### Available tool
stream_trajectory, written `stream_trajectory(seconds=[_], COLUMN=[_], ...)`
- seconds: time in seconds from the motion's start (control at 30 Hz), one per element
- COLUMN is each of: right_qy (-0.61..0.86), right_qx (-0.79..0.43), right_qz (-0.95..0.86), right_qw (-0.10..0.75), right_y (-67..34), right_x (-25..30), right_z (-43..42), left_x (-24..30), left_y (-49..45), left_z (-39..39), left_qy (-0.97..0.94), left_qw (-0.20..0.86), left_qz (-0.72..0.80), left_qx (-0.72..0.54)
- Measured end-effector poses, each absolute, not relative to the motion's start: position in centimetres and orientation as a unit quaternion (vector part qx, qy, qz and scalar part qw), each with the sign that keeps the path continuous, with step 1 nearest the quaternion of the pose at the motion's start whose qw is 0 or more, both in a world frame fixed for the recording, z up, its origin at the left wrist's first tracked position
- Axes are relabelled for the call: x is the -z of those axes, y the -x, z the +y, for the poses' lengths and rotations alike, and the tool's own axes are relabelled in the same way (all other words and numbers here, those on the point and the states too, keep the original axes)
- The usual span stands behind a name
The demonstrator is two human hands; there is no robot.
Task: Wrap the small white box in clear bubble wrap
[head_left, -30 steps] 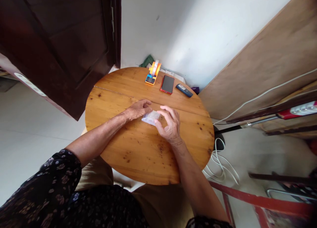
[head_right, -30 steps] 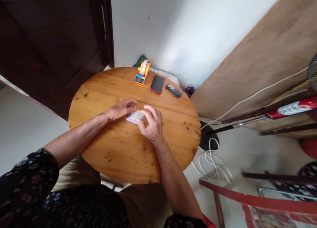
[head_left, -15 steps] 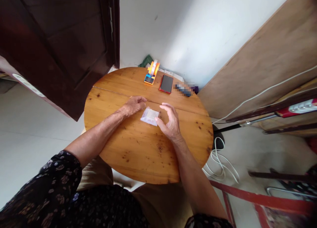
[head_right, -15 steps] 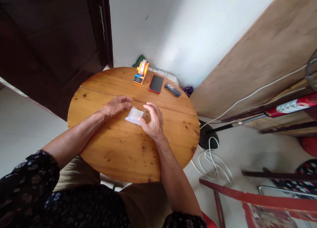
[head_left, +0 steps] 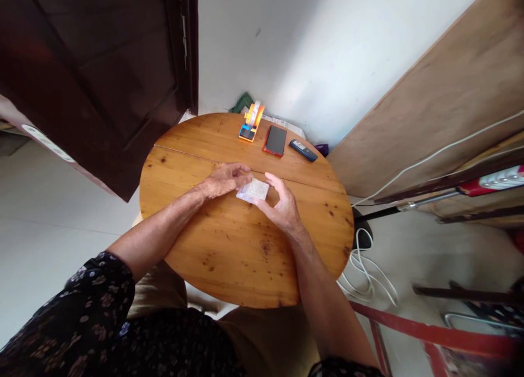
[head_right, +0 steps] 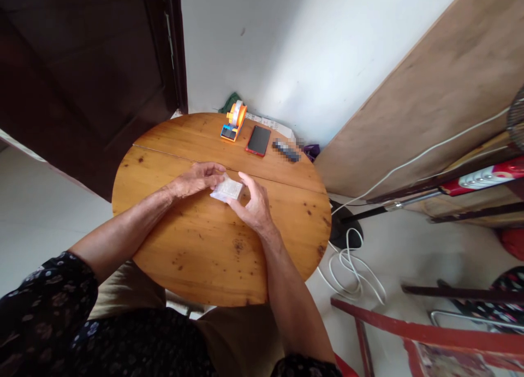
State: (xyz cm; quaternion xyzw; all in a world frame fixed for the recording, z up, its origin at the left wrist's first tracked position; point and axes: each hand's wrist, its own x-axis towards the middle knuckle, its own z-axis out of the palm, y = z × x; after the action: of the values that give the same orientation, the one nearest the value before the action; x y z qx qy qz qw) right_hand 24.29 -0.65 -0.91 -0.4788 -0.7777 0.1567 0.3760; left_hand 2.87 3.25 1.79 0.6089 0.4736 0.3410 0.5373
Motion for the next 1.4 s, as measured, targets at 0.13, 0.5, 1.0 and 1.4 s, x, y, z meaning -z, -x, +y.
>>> stream_trajectory(seconds=[0.13, 0.5, 1.0, 1.4], right_qy=[0.475, 0.432, 0.441, 0.443], right_qx=[-0.171, -0.180, -0.156, -0.172], right_qz=[-0.799, -0.782, -0.771, -0.752], right_qw=[0.326, 0.411, 0.432, 0.456], right_y=[-24.5, -24.6, -24.4, -24.3], right_x=[0.5, -0.5, -0.3, -1.0], right_z=[-0.6, -0.6, -0.6, -1.2], left_x=[-2.1, -2.2, -0.3, -1.0], left_y=[-2.7, -2.8, -3.4, -3.5], left_z=[3.4, 3.3, 3.4, 2.4], left_qy=[-0.608, -0.609, -0.642, -0.676], left_qw=[0.500, 0.513, 0.525, 0.514], left_qz=[0.537, 0.518, 0.447, 0.425], left_qx=[-0.304, -0.311, -0.335, -0.315])
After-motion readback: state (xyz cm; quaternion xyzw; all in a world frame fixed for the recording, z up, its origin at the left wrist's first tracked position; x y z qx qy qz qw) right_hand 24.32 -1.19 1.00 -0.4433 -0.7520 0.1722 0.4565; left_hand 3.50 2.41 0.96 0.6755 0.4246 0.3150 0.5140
